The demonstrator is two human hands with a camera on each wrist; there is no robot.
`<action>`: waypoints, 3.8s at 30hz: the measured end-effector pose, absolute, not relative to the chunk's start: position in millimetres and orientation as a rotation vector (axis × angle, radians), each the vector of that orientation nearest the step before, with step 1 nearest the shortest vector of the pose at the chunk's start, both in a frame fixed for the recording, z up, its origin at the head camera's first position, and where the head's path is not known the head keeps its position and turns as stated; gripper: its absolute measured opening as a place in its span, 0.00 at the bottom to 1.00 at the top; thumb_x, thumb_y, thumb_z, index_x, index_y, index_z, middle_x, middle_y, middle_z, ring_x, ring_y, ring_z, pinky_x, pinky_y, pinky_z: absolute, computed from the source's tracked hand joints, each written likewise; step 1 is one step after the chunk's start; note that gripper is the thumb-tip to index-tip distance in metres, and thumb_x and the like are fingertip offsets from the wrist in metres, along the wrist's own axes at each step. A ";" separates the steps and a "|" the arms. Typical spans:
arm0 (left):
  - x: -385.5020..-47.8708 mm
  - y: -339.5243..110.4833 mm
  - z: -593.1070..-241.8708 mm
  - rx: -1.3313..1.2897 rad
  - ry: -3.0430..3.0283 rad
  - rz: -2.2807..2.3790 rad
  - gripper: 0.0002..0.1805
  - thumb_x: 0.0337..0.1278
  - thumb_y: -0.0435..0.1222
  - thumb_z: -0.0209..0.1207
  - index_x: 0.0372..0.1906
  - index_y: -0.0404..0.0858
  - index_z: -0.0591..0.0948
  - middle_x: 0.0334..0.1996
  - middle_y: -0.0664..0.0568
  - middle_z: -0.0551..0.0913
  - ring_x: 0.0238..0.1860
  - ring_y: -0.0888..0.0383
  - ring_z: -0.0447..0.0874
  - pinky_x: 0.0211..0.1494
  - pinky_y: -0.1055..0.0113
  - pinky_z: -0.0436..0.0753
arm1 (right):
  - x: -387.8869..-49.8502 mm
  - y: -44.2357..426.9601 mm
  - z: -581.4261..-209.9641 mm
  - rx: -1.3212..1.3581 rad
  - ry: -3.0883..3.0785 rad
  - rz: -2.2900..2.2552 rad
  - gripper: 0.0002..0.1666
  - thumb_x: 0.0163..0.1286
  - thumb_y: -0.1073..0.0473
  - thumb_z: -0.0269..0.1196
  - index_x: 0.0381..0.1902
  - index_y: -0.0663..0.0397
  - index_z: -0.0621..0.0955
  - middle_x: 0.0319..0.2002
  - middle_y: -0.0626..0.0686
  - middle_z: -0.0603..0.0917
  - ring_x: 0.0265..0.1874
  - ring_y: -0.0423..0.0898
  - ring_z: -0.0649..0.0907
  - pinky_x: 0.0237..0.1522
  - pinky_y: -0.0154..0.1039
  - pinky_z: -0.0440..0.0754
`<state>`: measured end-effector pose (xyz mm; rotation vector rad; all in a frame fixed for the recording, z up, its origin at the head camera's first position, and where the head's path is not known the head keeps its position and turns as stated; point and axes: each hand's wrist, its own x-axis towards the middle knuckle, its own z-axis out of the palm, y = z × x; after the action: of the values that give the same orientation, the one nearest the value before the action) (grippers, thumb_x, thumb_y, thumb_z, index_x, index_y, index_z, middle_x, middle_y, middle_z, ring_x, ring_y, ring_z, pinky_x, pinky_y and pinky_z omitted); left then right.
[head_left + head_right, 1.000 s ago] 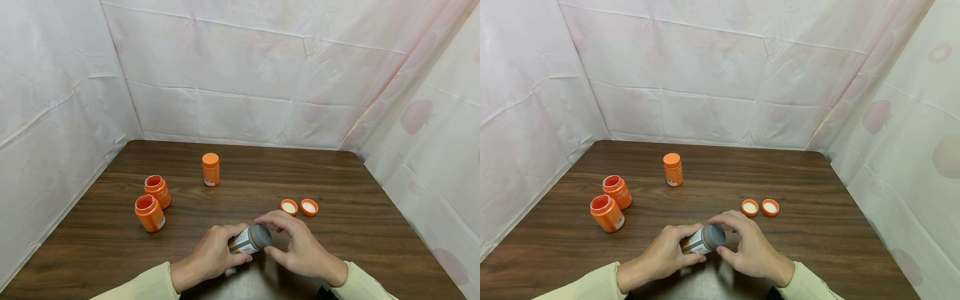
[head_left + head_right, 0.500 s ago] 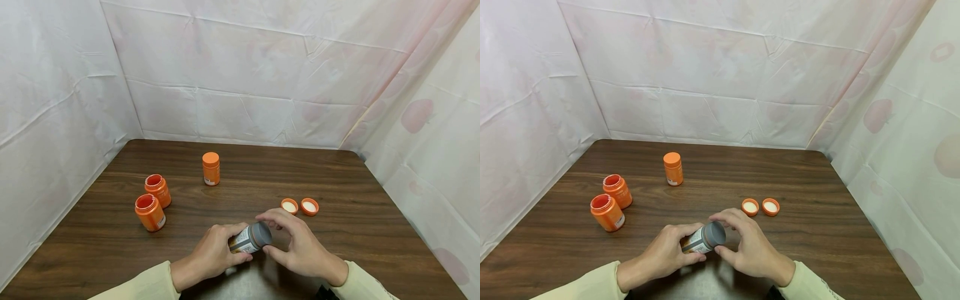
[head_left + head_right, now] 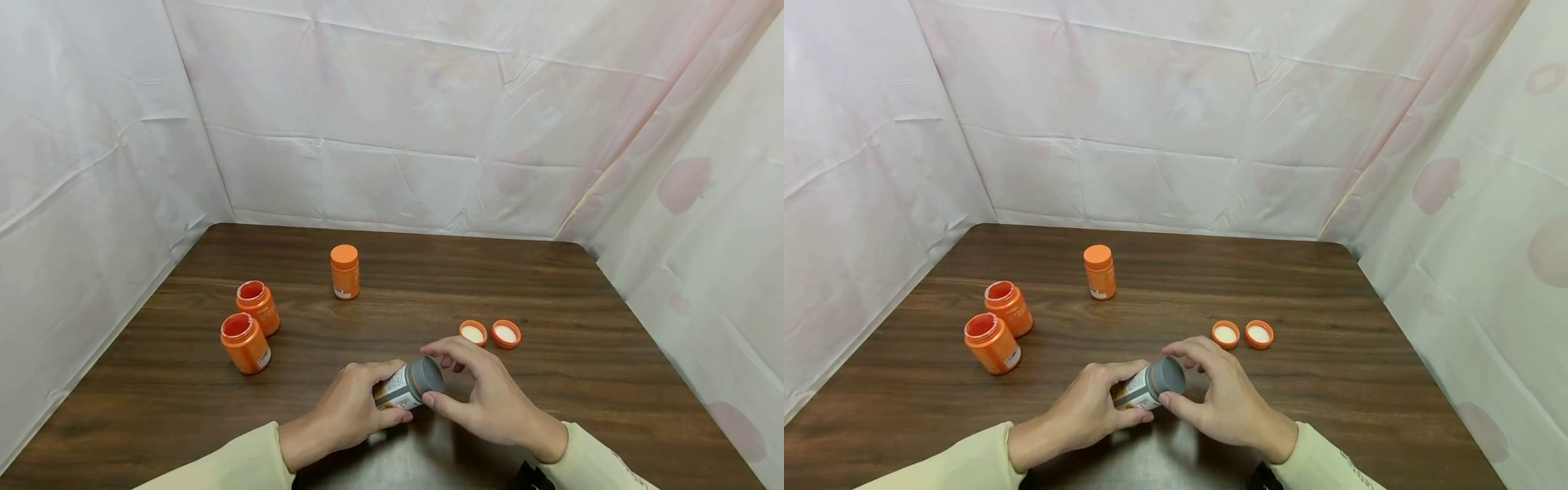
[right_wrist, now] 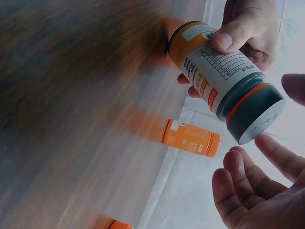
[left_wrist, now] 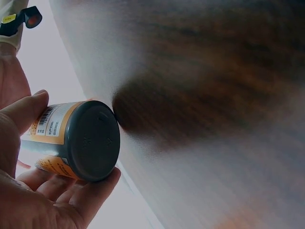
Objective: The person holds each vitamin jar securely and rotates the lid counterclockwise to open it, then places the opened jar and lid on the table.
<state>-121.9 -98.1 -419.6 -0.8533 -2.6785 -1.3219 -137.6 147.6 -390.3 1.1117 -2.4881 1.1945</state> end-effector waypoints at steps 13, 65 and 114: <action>-122.7 -97.7 -417.6 -0.847 -2.690 -1.311 0.24 0.46 0.39 0.80 0.49 0.58 0.84 0.34 0.66 0.84 0.31 0.70 0.80 0.35 0.73 0.79 | -138.1 145.4 -390.3 0.952 -2.580 1.149 0.23 0.66 0.44 0.73 0.56 0.40 0.82 0.37 0.40 0.81 0.33 0.42 0.79 0.35 0.37 0.77; -122.3 -97.6 -419.4 -0.858 -2.669 -1.313 0.22 0.46 0.39 0.80 0.46 0.59 0.83 0.33 0.67 0.83 0.31 0.69 0.80 0.35 0.72 0.78 | -137.0 147.7 -385.3 1.227 -2.453 1.205 0.39 0.55 0.67 0.77 0.64 0.42 0.77 0.58 0.44 0.80 0.50 0.43 0.80 0.48 0.40 0.80; -122.7 -98.3 -419.0 -0.854 -2.679 -1.341 0.25 0.46 0.40 0.80 0.49 0.59 0.83 0.33 0.67 0.84 0.32 0.69 0.80 0.35 0.72 0.79 | -139.1 146.9 -379.6 0.984 -2.673 1.137 0.29 0.53 0.55 0.81 0.53 0.35 0.83 0.36 0.39 0.80 0.29 0.46 0.78 0.29 0.32 0.73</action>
<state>-122.7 -98.3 -419.0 -0.8540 -2.6791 -1.3409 -139.1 146.9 -379.6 0.9842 -2.6730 1.1369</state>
